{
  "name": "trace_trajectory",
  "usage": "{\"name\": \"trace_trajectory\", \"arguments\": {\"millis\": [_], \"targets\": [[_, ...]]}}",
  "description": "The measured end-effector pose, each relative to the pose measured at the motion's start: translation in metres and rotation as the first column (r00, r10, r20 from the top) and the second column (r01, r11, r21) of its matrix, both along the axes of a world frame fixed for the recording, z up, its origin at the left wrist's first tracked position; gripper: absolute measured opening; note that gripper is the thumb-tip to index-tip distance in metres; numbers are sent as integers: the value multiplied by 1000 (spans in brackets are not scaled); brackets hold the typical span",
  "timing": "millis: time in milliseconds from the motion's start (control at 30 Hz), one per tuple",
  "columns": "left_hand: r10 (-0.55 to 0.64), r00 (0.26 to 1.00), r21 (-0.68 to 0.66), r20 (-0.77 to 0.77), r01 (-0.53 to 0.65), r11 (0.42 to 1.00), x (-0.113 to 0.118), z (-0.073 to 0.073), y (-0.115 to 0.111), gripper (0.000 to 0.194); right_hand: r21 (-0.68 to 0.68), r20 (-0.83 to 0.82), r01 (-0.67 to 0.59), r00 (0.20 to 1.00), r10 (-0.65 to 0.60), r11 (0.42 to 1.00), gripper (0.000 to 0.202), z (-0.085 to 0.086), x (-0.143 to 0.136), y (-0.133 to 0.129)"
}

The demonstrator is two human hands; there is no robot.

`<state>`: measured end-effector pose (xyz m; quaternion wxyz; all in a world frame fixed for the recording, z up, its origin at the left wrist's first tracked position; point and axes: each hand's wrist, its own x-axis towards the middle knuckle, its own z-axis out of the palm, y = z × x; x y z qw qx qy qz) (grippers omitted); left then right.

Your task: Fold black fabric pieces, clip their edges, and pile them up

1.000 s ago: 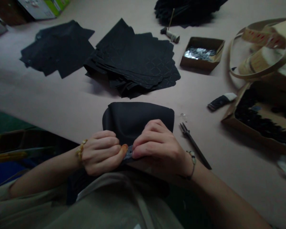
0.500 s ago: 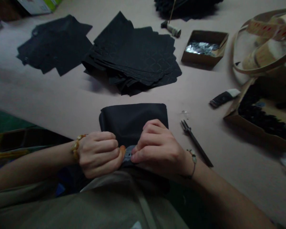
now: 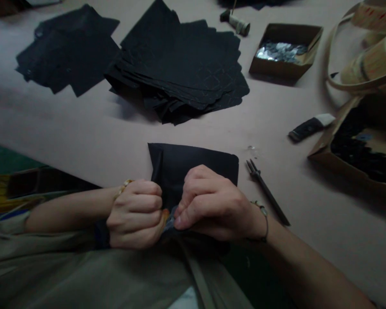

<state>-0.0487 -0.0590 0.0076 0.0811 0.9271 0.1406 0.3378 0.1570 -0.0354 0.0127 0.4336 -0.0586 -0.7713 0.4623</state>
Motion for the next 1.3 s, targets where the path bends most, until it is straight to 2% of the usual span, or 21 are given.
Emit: {"name": "trace_trajectory", "arguments": {"millis": [67, 100, 167, 233, 367, 467, 533, 600, 700, 800, 867, 900, 1000, 1133, 1233, 1300], "targets": [[-34, 999, 199, 39, 26, 980, -4, 11, 7, 24, 8, -6, 69, 998, -69, 998, 12, 1, 2, 0], [7, 1000, 258, 1, -7, 966, -7, 16, 10, 22, 24, 0, 116, 993, -116, 993, 10, 1, 3, 0], [122, 986, 291, -117, -83, 953, -12, 25, 17, 21, 70, 14, 195, 980, -196, 978, 8, 1, 4, -1], [123, 977, 337, -173, -59, 940, -15, 28, 20, 18, 109, 35, 221, 973, -226, 969, 7, 0, 5, -1], [-92, 979, 398, -180, 158, 904, -17, 23, 23, 20, 189, 114, 169, 975, -193, 967, 7, -1, 4, -4], [-266, 945, 339, -188, 317, 886, -15, 19, 25, 28, 240, 179, 110, 972, -155, 965, 11, 1, 1, -7], [-352, 916, 303, -193, 397, 866, -14, 17, 27, 29, 228, 203, 86, 970, -134, 970, 15, 2, -1, -9], [-389, 904, 316, -176, 426, 848, -13, 16, 29, 30, 200, 197, 79, 973, -119, 977, 18, 4, -2, -10], [-338, 933, 348, -124, 360, 866, -13, 16, 28, 26, 171, 182, 96, 975, -128, 981, 18, 5, 0, -9], [-98, 989, 317, -112, 129, 940, -14, 18, 23, 17, 181, 171, 170, 964, -202, 969, 13, 6, 4, -6], [61, 990, 317, -128, -17, 948, -17, 20, 18, 15, 188, 163, 194, 960, -226, 963, 15, 5, 5, -6], [105, 984, 325, -142, -54, 944, -19, 21, 15, 15, 188, 165, 186, 962, -218, 964, 17, 4, 5, -6], [162, 972, 333, -169, -98, 938, -23, 22, 7, 15, 182, 175, 157, 966, -189, 971, 20, 1, 3, -7], [210, 966, 338, -148, -151, 929, -26, 22, 2, 18, 219, 135, 188, 966, -221, 957, 11, -3, 2, -8], [216, 962, 340, -164, -151, 928, -27, 19, 0, 17, 226, 116, 193, 968, -223, 955, 10, -5, 2, -7], [196, 973, 354, -121, -142, 924, -27, 18, -1, 18, 224, 132, 184, 967, -217, 957, 12, -5, 2, -7]]}}
